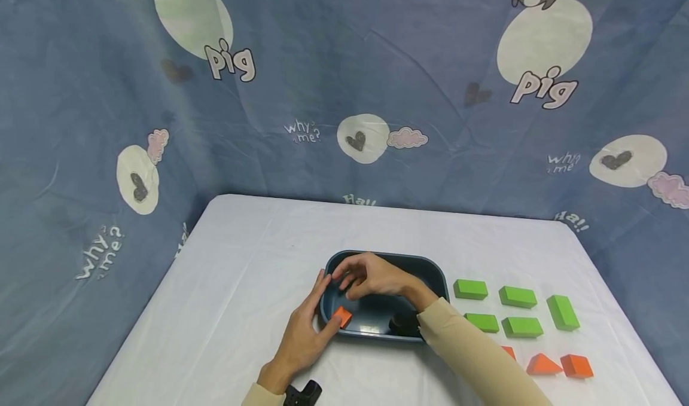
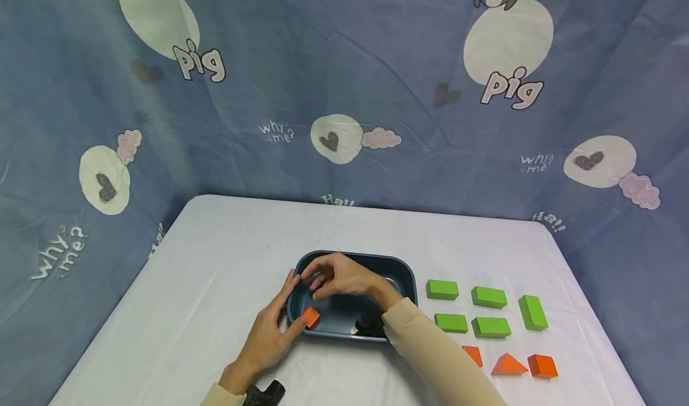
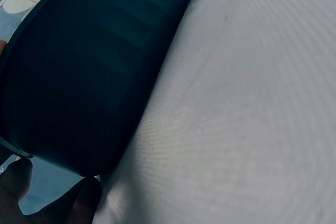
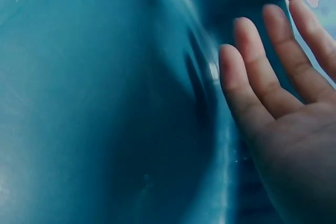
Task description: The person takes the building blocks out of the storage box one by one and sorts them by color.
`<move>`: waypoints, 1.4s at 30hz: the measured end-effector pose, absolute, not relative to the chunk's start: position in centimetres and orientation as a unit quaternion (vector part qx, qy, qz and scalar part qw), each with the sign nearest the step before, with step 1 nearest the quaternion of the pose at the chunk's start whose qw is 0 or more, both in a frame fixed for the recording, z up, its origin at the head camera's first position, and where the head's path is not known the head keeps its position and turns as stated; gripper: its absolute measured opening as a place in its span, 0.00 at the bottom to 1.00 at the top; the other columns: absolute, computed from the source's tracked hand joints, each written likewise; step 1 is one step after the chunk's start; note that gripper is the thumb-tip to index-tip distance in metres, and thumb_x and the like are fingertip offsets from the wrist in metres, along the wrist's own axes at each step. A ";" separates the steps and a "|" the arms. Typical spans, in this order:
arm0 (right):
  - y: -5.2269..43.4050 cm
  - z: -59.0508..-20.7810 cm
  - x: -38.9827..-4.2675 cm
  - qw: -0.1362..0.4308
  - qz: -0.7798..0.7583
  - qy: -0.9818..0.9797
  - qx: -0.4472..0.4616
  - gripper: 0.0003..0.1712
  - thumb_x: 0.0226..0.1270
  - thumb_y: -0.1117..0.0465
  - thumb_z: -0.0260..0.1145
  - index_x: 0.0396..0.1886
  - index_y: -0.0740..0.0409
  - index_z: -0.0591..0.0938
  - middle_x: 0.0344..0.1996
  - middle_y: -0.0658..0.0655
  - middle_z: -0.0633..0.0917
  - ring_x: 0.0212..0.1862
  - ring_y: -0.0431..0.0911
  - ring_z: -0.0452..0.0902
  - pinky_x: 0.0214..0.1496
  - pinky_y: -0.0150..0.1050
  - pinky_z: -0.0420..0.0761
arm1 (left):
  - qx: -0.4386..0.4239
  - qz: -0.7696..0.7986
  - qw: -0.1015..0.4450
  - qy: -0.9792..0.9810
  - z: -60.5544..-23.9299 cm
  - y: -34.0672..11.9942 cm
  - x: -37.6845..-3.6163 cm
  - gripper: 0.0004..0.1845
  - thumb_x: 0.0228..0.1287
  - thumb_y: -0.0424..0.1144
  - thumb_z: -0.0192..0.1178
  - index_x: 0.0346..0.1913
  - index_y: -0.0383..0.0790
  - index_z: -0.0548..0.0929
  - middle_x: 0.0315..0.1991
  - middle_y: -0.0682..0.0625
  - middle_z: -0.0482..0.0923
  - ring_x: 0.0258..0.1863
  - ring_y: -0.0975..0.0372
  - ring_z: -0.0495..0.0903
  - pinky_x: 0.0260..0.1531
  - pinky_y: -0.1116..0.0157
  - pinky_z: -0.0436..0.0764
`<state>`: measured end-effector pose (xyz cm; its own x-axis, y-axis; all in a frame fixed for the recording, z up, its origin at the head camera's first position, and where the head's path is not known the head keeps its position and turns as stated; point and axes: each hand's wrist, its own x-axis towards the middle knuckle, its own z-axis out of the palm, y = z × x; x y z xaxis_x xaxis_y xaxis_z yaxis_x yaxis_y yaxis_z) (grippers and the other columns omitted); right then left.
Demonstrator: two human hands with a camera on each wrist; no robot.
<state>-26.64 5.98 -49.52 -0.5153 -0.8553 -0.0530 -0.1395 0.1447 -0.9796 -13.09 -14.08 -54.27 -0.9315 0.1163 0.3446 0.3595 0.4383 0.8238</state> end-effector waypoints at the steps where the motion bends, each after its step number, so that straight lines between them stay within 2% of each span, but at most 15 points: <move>1: 5.9 -49.6 -26.6 0.337 -0.538 0.679 -0.368 0.26 0.56 0.73 0.74 0.56 0.67 0.82 0.52 0.64 0.84 0.52 0.63 0.81 0.48 0.43 0.86 | -0.141 -0.508 0.122 -0.841 -54.3 -14.1 -13.1 0.40 0.68 0.42 0.67 0.79 0.41 0.62 0.79 0.41 0.55 0.74 0.53 0.62 0.69 0.60 0.69; 5: 5.7 -49.7 -26.6 0.363 -0.511 0.674 -0.391 0.28 0.54 0.73 0.75 0.57 0.65 0.82 0.51 0.64 0.85 0.52 0.63 0.81 0.50 0.44 0.86 | -0.138 -0.497 0.127 -0.847 -54.3 -14.2 -13.2 0.40 0.68 0.44 0.67 0.79 0.41 0.62 0.79 0.42 0.56 0.74 0.53 0.62 0.70 0.60 0.68; 10: 5.4 -49.8 -26.6 0.387 -0.486 0.666 -0.413 0.30 0.52 0.74 0.76 0.58 0.65 0.82 0.53 0.61 0.84 0.53 0.62 0.80 0.52 0.44 0.85 | -0.143 -0.491 0.131 -0.850 -54.3 -14.2 -13.3 0.40 0.69 0.43 0.67 0.79 0.39 0.62 0.79 0.40 0.56 0.74 0.51 0.63 0.67 0.60 0.71; 16: 5.4 -50.3 -26.4 0.392 -0.457 0.674 -0.428 0.31 0.51 0.76 0.76 0.58 0.64 0.83 0.52 0.58 0.85 0.50 0.58 0.80 0.49 0.39 0.83 | -0.142 -0.500 0.119 -0.846 -54.2 -14.1 -13.2 0.39 0.69 0.42 0.66 0.78 0.36 0.62 0.79 0.40 0.55 0.74 0.50 0.62 0.66 0.57 0.72; 23: 5.5 -50.4 -26.1 0.402 -0.423 0.685 -0.436 0.31 0.49 0.78 0.76 0.56 0.60 0.85 0.43 0.52 0.85 0.42 0.53 0.76 0.39 0.31 0.77 | -0.134 -0.508 0.110 -0.844 -54.2 -14.0 -13.0 0.40 0.68 0.42 0.67 0.78 0.38 0.63 0.80 0.42 0.55 0.75 0.55 0.60 0.69 0.64 0.65; 27: 5.5 -50.3 -25.9 0.414 -0.421 0.681 -0.434 0.30 0.48 0.79 0.76 0.55 0.61 0.86 0.40 0.49 0.85 0.41 0.53 0.75 0.37 0.30 0.76 | -0.142 -0.507 0.117 -0.842 -54.3 -14.0 -13.0 0.40 0.68 0.41 0.68 0.78 0.37 0.63 0.79 0.41 0.55 0.75 0.55 0.60 0.69 0.69 0.63; 32: 5.4 -50.2 -25.7 0.423 -0.412 0.683 -0.431 0.29 0.46 0.82 0.76 0.50 0.61 0.88 0.35 0.50 0.84 0.37 0.46 0.74 0.35 0.30 0.76 | -0.142 -0.514 0.118 -0.838 -54.4 -14.0 -13.0 0.40 0.67 0.40 0.67 0.79 0.38 0.63 0.79 0.42 0.55 0.75 0.55 0.60 0.69 0.74 0.60; 37: 5.3 -50.1 -25.6 0.414 -0.389 0.698 -0.436 0.27 0.45 0.83 0.76 0.45 0.56 0.89 0.29 0.48 0.81 0.32 0.42 0.73 0.32 0.30 0.75 | -0.141 -0.517 0.116 -0.837 -54.5 -14.0 -13.0 0.40 0.68 0.41 0.67 0.79 0.39 0.62 0.80 0.42 0.54 0.75 0.55 0.60 0.69 0.73 0.61; 42: 5.4 -50.1 -25.7 0.402 -0.379 0.708 -0.440 0.26 0.47 0.84 0.75 0.43 0.56 0.89 0.27 0.48 0.81 0.30 0.39 0.72 0.31 0.30 0.75 | -0.142 -0.519 0.115 -0.835 -54.6 -13.9 -13.1 0.40 0.68 0.41 0.67 0.79 0.39 0.62 0.80 0.42 0.54 0.75 0.55 0.59 0.68 0.71 0.63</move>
